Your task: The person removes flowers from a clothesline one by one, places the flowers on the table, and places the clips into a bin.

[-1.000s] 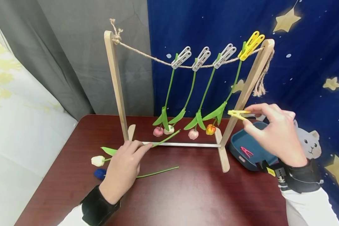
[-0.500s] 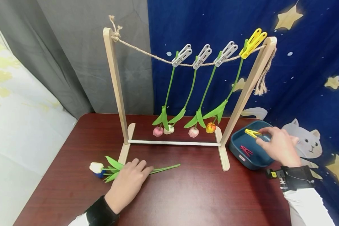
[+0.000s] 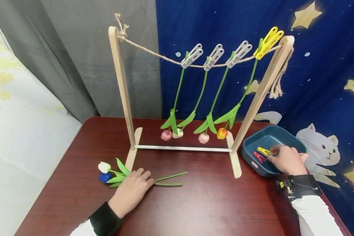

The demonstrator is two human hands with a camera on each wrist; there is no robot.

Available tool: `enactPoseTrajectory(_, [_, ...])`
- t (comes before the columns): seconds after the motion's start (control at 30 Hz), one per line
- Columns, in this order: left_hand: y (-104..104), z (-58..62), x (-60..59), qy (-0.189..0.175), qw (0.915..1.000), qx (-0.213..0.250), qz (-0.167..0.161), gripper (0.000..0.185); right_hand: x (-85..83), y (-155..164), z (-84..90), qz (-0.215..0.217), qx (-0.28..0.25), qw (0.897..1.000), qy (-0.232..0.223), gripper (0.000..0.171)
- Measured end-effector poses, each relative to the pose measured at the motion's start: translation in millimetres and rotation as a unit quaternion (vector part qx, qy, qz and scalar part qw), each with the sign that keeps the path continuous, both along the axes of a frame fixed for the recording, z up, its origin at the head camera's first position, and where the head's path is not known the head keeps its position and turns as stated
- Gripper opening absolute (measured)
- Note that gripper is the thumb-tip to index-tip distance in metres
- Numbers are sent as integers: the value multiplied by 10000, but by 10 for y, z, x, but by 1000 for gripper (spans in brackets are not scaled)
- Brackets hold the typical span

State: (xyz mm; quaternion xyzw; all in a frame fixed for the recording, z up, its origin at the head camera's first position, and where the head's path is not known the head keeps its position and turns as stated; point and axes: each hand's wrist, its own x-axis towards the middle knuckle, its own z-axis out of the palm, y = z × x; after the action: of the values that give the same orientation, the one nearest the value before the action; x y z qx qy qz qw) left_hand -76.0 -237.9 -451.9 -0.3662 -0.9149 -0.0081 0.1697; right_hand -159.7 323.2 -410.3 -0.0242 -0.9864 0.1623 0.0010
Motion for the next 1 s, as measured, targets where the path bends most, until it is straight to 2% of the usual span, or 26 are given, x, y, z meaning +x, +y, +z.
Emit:
enactPoseTrajectory(0.37, [-3,5,-25,-208,9996,-129,151,19,24,33,-98,-92,-106,9995,-296,44])
enactPoseTrajectory(0.7, [12,13,10,-369,9985,-178,364,27,36,50,-115,-107,-55,9992,-373,41])
enactPoseTrajectory(0.87, [21,59,49,-441,9981,-182,383,31,54,16,-96,-163,-56,9991,-393,43])
enactPoseTrajectory(1.0, [24,150,75,-469,9981,-78,382,36,89,-44,-18,-115,-17,9997,-195,44])
